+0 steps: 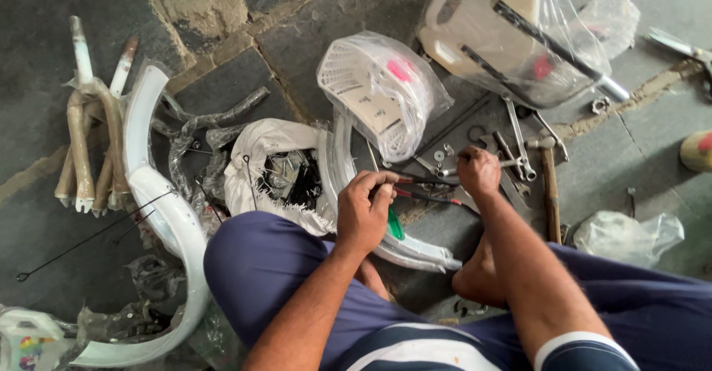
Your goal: The person sits on the floor and uses their hands to attach a wire and a metal bracket to a white plastic bicycle fender. They use a screwdriver to tighten a screw and pliers to secure the wire to the bracket.
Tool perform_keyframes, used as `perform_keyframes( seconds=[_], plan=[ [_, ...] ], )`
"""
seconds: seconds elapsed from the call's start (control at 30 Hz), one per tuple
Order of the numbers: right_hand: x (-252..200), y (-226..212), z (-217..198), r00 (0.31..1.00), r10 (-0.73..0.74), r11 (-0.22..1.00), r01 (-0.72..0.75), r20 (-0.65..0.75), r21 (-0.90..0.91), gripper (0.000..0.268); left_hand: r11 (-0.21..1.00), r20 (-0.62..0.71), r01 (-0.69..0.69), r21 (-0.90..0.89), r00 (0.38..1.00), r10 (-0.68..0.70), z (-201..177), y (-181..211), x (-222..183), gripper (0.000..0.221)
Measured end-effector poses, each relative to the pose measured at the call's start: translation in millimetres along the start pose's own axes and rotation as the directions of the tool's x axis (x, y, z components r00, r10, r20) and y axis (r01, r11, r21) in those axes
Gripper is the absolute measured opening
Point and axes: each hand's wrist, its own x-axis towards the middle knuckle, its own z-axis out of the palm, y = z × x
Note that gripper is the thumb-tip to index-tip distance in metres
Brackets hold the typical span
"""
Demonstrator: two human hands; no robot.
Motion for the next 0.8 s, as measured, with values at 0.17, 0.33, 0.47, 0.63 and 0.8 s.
perform_keyframes(
  seconds=[0.17,0.33,0.47,0.63,0.8],
  plan=[
    [25.6,-7.0,24.1,0.999,0.01,0.987,-0.002,0.051,-0.16,0.022,0.997,0.004,0.081,0.009,0.997,-0.081,0.1,-7.6,7.4,0.014],
    [30.3,-10.4,23.7,0.986,0.048,0.964,-0.004,0.16,-0.268,0.023,0.991,0.005,0.131,0.039,0.991,-0.131,1.8,-7.9,13.0,0.015],
    [24.8,-21.4,2.7,0.993,0.014,0.998,-0.006,0.114,-0.07,0.022,0.995,-0.017,0.029,0.093,0.999,-0.027,3.6,-7.8,13.9,0.015],
    [-13.8,-79.2,-62.1,0.923,0.186,0.745,-0.357,0.337,0.564,0.018,0.995,-0.023,0.089,0.043,0.996,-0.088,2.7,-9.8,14.3,0.019],
    [-70.9,-139.5,-111.7,0.859,-0.231,0.337,-0.37,0.457,0.866,0.018,0.951,0.118,0.092,-0.295,0.991,-0.059,11.9,-6.1,12.0,0.028]
  ],
)
